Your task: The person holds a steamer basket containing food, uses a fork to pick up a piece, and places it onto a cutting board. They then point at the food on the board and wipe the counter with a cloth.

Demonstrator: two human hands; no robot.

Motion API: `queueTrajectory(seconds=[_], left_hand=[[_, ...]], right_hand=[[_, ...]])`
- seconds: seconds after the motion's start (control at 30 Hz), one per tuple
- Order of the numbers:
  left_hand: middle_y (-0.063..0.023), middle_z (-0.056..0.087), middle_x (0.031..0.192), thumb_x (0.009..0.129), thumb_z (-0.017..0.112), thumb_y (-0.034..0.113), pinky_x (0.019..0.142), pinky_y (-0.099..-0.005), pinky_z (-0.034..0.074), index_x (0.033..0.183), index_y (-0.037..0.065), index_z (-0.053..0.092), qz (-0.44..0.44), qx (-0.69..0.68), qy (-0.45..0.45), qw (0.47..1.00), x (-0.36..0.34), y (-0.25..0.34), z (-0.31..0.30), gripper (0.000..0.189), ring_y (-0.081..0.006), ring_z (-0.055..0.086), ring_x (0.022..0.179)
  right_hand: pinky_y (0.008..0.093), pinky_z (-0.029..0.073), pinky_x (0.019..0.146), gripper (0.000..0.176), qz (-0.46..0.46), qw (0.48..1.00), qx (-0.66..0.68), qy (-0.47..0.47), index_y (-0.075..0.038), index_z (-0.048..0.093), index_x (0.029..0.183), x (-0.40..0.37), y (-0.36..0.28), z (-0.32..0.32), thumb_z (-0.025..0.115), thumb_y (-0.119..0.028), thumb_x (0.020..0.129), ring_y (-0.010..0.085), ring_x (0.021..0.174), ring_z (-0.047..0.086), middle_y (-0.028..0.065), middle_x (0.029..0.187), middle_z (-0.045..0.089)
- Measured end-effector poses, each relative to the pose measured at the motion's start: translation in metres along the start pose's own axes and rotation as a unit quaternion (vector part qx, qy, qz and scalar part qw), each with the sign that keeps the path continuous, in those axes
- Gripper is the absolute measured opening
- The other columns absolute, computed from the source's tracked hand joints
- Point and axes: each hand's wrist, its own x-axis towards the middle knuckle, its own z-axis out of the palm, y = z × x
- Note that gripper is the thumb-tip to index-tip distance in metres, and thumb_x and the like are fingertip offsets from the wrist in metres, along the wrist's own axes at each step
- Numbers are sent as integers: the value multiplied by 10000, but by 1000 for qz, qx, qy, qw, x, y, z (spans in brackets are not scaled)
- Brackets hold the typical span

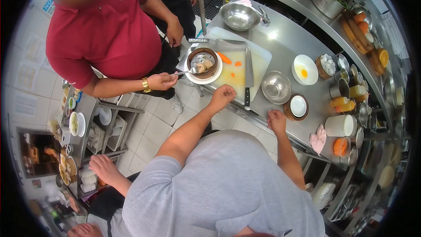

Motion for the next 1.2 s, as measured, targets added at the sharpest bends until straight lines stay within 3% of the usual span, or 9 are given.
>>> queueTrajectory(seconds=[0.63, 1.2], left_hand=[[-12, 764, 1053, 944, 761, -21, 746, -242, 550, 1122, 34, 701, 12, 29, 28, 999, -7, 2, 6, 196, -45, 627, 810], [-12, 771, 1047, 953, 772, 8, 795, -258, 563, 1111, 49, 717, 38, 54, 37, 997, -3, -12, 1, 173, -71, 663, 876]], right_hand=[[296, 463, 439, 262, 13, 1000, 11, -7, 32, 709, 1022, -1, 0, -2, 723, -227, 1057, 135, 470, 574, 76, 699, 677], [302, 448, 408, 254, -6, 1000, -3, -2, 26, 718, 1053, 0, 1, -1, 728, -228, 1047, 145, 457, 594, 87, 687, 683]])
